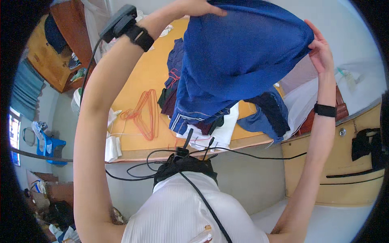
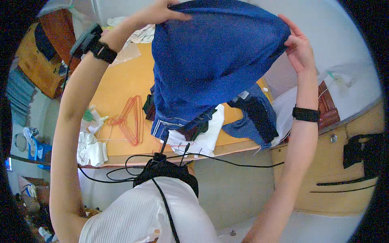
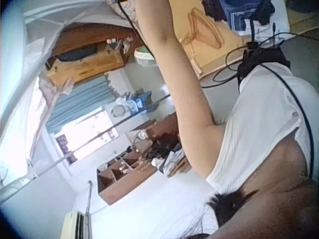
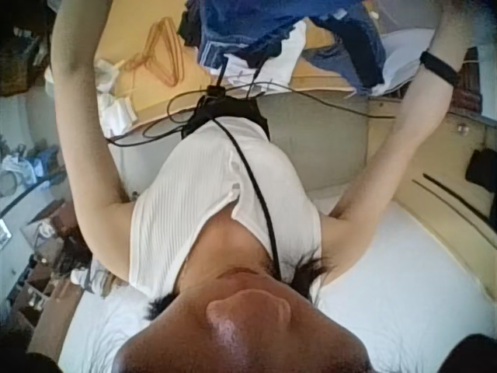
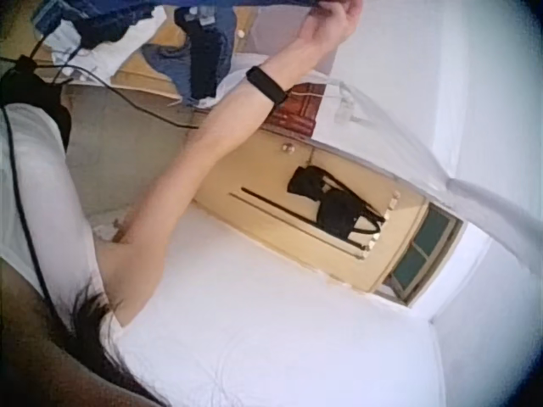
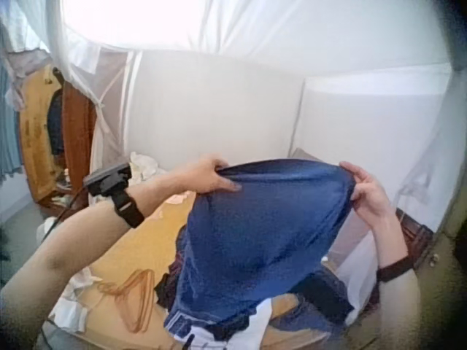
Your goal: Organizing, sorting, and hanging clothes from a wardrobe on a bed.
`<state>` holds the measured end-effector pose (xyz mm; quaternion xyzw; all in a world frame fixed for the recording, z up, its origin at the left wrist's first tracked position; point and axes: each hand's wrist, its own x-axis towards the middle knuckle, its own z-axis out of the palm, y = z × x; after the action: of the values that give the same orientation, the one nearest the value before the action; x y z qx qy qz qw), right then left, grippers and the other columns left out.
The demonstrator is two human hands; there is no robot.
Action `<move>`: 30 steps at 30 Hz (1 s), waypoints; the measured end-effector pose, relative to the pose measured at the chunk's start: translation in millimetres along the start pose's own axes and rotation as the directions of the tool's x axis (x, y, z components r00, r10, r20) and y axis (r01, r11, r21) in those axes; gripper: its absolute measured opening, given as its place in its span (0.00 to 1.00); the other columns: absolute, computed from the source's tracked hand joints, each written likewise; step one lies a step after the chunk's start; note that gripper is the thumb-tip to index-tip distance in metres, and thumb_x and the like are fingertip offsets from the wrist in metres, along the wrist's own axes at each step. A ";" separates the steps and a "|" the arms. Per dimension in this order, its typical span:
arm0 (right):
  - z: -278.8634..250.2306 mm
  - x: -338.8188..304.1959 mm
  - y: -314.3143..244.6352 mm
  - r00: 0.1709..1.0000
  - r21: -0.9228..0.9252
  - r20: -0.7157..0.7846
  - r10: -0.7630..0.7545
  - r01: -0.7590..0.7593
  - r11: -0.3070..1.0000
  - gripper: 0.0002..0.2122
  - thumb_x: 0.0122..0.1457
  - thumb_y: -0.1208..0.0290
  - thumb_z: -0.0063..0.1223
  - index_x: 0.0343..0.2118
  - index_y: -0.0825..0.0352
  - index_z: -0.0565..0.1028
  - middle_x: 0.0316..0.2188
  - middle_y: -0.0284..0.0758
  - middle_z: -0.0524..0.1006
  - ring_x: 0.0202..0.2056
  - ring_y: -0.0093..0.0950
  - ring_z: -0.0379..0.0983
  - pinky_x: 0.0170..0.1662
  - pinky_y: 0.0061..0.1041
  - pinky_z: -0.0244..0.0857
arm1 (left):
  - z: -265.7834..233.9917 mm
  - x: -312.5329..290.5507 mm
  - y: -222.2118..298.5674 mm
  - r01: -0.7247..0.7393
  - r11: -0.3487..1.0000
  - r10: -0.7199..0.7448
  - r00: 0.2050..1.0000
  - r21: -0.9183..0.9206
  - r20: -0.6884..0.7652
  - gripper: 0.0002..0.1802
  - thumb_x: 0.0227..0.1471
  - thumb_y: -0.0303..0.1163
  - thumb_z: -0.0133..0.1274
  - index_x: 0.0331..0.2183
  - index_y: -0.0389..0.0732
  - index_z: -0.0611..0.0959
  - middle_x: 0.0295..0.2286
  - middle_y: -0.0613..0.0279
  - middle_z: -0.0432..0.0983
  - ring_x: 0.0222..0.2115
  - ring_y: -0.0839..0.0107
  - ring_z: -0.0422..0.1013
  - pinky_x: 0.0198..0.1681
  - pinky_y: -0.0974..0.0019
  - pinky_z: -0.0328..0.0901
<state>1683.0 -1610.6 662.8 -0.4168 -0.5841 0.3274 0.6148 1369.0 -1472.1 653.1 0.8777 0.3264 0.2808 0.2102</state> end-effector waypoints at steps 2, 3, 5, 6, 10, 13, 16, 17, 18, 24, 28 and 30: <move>-0.7 1.1 -1.3 1.000 0.015 -0.007 0.013 -0.013 1.000 0.27 0.36 0.85 0.37 0.47 0.70 0.63 0.44 0.35 0.66 0.42 0.22 0.64 0.45 0.18 0.56 | 0.7 7.0 -0.7 -0.003 1.000 0.003 1.000 0.021 -0.005 0.27 0.35 0.43 0.58 0.35 0.34 0.76 0.29 0.52 0.74 0.32 0.63 0.69 0.36 0.66 0.63; 1.7 3.3 -1.1 1.000 0.032 -0.002 0.014 -0.013 0.999 0.26 0.38 0.84 0.38 0.47 0.69 0.63 0.44 0.35 0.67 0.42 0.22 0.64 0.45 0.18 0.56 | -5.8 2.7 2.7 -0.009 0.999 0.012 0.998 0.038 -0.068 0.27 0.35 0.43 0.58 0.35 0.32 0.75 0.28 0.51 0.74 0.31 0.63 0.69 0.36 0.66 0.63; 6.8 5.6 -0.7 1.000 0.047 0.017 0.011 -0.011 0.999 0.25 0.39 0.83 0.39 0.48 0.69 0.63 0.44 0.34 0.67 0.42 0.22 0.64 0.45 0.18 0.56 | -14.3 4.2 -1.4 0.033 0.995 -0.036 0.999 -0.089 -0.038 0.29 0.34 0.44 0.57 0.34 0.29 0.75 0.27 0.49 0.73 0.29 0.62 0.69 0.35 0.65 0.63; 7.3 5.5 0.4 1.000 0.051 0.018 0.014 -0.015 0.999 0.25 0.41 0.82 0.39 0.48 0.68 0.63 0.44 0.34 0.67 0.42 0.21 0.63 0.45 0.19 0.56 | -14.1 2.9 -1.2 0.038 0.995 -0.041 0.998 -0.088 -0.039 0.29 0.34 0.44 0.57 0.34 0.29 0.75 0.27 0.49 0.73 0.29 0.62 0.69 0.35 0.65 0.63; 7.4 3.3 1.7 1.000 0.058 -0.003 0.018 -0.018 0.998 0.24 0.43 0.82 0.39 0.48 0.69 0.62 0.44 0.35 0.67 0.43 0.22 0.63 0.46 0.20 0.56 | -19.1 -0.8 10.5 0.038 0.997 -0.028 0.991 0.073 -0.134 0.29 0.35 0.43 0.56 0.35 0.28 0.74 0.27 0.47 0.73 0.29 0.60 0.70 0.34 0.64 0.64; 11.0 2.0 0.3 1.000 0.071 0.014 0.017 -0.018 0.997 0.24 0.43 0.82 0.39 0.48 0.70 0.61 0.44 0.35 0.67 0.43 0.22 0.63 0.46 0.20 0.56 | -20.2 -1.7 8.3 0.035 0.995 -0.023 0.992 0.099 -0.122 0.29 0.35 0.43 0.55 0.35 0.28 0.74 0.28 0.47 0.73 0.30 0.60 0.70 0.34 0.64 0.64; 2.5 -0.7 -5.8 1.000 0.068 0.017 0.020 -0.021 0.997 0.24 0.43 0.82 0.40 0.48 0.70 0.61 0.43 0.35 0.67 0.43 0.22 0.63 0.46 0.19 0.57 | -19.5 4.1 8.0 -0.009 0.986 0.039 0.983 0.165 -0.180 0.28 0.35 0.43 0.55 0.35 0.29 0.75 0.28 0.48 0.73 0.29 0.61 0.70 0.34 0.65 0.64; -0.9 -1.2 -9.3 0.999 0.062 0.041 0.012 -0.014 0.998 0.23 0.43 0.82 0.40 0.48 0.70 0.62 0.42 0.35 0.68 0.42 0.22 0.64 0.45 0.19 0.58 | -19.6 6.8 9.2 -0.021 0.983 0.060 0.976 0.185 -0.208 0.28 0.35 0.43 0.55 0.35 0.29 0.75 0.27 0.48 0.73 0.29 0.61 0.69 0.34 0.65 0.64; 0.7 2.5 -5.1 0.997 0.072 0.077 0.006 -0.011 0.997 0.23 0.44 0.82 0.41 0.48 0.70 0.62 0.41 0.35 0.68 0.41 0.21 0.64 0.44 0.18 0.58 | -22.0 6.0 6.9 -0.010 0.981 0.051 0.976 0.193 -0.210 0.28 0.35 0.43 0.55 0.35 0.29 0.75 0.27 0.48 0.73 0.29 0.61 0.69 0.34 0.65 0.64; -0.1 2.4 -17.7 0.999 0.058 -0.015 0.049 -0.049 0.997 0.20 0.46 0.77 0.46 0.45 0.68 0.65 0.38 0.32 0.70 0.36 0.19 0.66 0.40 0.15 0.59 | -22.9 -18.6 34.9 -0.004 0.989 -0.001 0.999 0.147 0.039 0.25 0.39 0.42 0.53 0.34 0.29 0.75 0.29 0.51 0.73 0.28 0.65 0.71 0.31 0.67 0.66; 13.7 8.7 1.4 0.997 0.055 0.041 0.063 -0.065 0.996 0.19 0.46 0.75 0.48 0.45 0.67 0.66 0.38 0.31 0.70 0.37 0.19 0.66 0.40 0.15 0.58 | -3.2 -7.8 1.0 -0.147 0.891 -0.007 0.942 0.430 0.336 0.31 0.37 0.43 0.57 0.43 0.38 0.71 0.35 0.57 0.72 0.33 0.67 0.69 0.39 0.69 0.64; 19.7 4.3 3.8 0.997 0.054 0.037 0.069 -0.071 0.996 0.19 0.45 0.75 0.49 0.44 0.67 0.67 0.37 0.30 0.70 0.37 0.19 0.66 0.40 0.16 0.58 | 1.9 -10.3 -6.5 -0.022 0.991 -0.026 0.937 0.133 0.349 0.26 0.43 0.41 0.52 0.43 0.37 0.70 0.36 0.57 0.72 0.33 0.68 0.70 0.39 0.69 0.64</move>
<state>1664.2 -1602.5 660.7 -0.4142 -0.5706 0.3719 0.6038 1360.7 -1475.0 644.5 0.9255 0.3030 0.0975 0.2053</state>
